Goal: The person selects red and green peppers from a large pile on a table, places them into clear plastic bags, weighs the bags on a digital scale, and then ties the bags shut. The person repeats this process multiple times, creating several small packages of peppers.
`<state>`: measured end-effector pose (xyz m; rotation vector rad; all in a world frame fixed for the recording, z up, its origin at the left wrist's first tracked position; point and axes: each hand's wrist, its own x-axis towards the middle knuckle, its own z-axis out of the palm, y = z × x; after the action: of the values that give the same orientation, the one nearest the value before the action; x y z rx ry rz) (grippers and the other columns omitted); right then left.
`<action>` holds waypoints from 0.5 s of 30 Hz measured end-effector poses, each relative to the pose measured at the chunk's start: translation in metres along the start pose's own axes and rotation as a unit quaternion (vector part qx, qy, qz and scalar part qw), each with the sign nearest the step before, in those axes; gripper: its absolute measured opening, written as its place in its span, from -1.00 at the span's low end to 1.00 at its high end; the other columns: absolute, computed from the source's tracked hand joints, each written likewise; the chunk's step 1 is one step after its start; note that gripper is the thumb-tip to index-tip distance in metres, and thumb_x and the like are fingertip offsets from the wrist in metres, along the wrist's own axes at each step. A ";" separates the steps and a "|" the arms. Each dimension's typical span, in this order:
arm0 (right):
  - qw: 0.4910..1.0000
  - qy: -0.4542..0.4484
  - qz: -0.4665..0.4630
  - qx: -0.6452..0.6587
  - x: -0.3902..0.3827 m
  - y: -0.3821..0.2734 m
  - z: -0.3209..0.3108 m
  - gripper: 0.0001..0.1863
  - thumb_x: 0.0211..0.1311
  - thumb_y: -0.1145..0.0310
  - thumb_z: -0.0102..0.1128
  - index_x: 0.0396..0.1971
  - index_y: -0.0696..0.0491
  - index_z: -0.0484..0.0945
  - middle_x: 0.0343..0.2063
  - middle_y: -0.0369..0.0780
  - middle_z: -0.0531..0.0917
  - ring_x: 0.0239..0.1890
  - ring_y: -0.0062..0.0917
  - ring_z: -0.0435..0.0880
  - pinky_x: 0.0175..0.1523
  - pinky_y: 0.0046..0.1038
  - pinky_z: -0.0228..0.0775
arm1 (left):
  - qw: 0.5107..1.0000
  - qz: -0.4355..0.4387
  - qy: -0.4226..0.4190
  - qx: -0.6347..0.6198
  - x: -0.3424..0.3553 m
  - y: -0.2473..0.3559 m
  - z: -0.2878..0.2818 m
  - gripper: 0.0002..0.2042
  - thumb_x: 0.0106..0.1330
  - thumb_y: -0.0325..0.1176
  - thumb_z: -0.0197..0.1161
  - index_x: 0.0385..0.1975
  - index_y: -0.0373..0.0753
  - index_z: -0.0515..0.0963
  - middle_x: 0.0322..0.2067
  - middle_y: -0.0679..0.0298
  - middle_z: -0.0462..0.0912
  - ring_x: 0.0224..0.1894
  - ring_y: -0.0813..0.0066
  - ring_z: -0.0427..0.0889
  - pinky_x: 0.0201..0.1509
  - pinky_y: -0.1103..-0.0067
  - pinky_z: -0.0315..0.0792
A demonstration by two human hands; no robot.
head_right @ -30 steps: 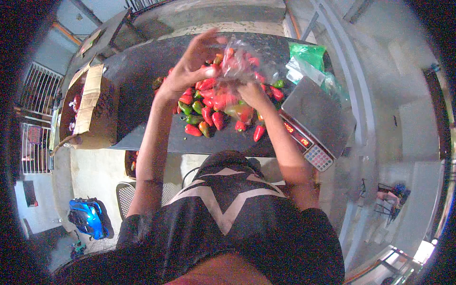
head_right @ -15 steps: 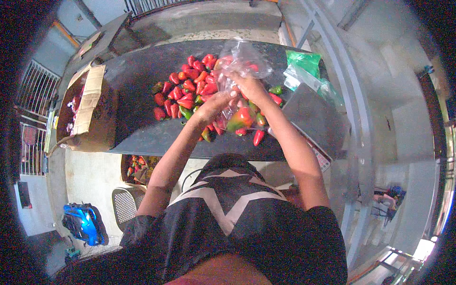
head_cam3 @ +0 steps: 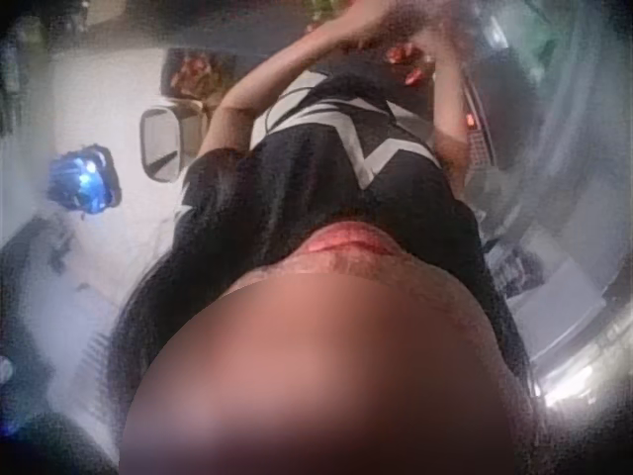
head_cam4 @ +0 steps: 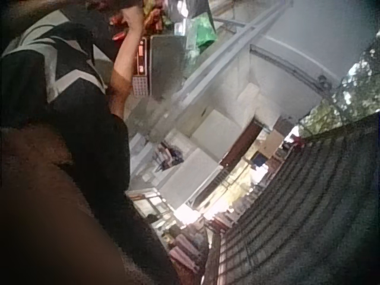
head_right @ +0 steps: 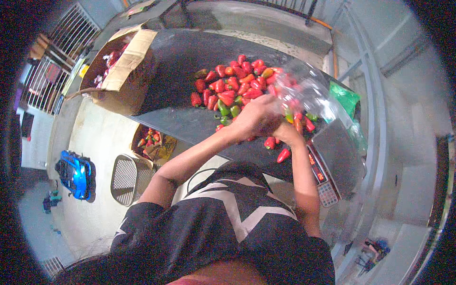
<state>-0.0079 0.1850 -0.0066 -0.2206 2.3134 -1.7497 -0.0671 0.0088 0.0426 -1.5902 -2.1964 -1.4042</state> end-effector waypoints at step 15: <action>0.814 0.345 -0.275 -0.377 0.014 -0.085 0.042 -0.89 0.04 0.45 0.17 -0.41 0.14 0.51 -0.32 -0.17 0.51 -0.22 -0.28 0.50 -0.09 -0.26 0.34 | 0.829 -0.155 -0.155 -0.514 -0.012 -0.028 -0.006 -0.46 0.12 -0.25 0.37 0.08 -0.29 0.36 -0.09 0.34 0.51 -0.03 0.59 0.46 0.13 0.55 0.36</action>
<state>-0.0111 0.1189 0.0630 -0.4888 3.7301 -1.0364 -0.0865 -0.0047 0.0222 -1.8154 -1.9620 -2.9698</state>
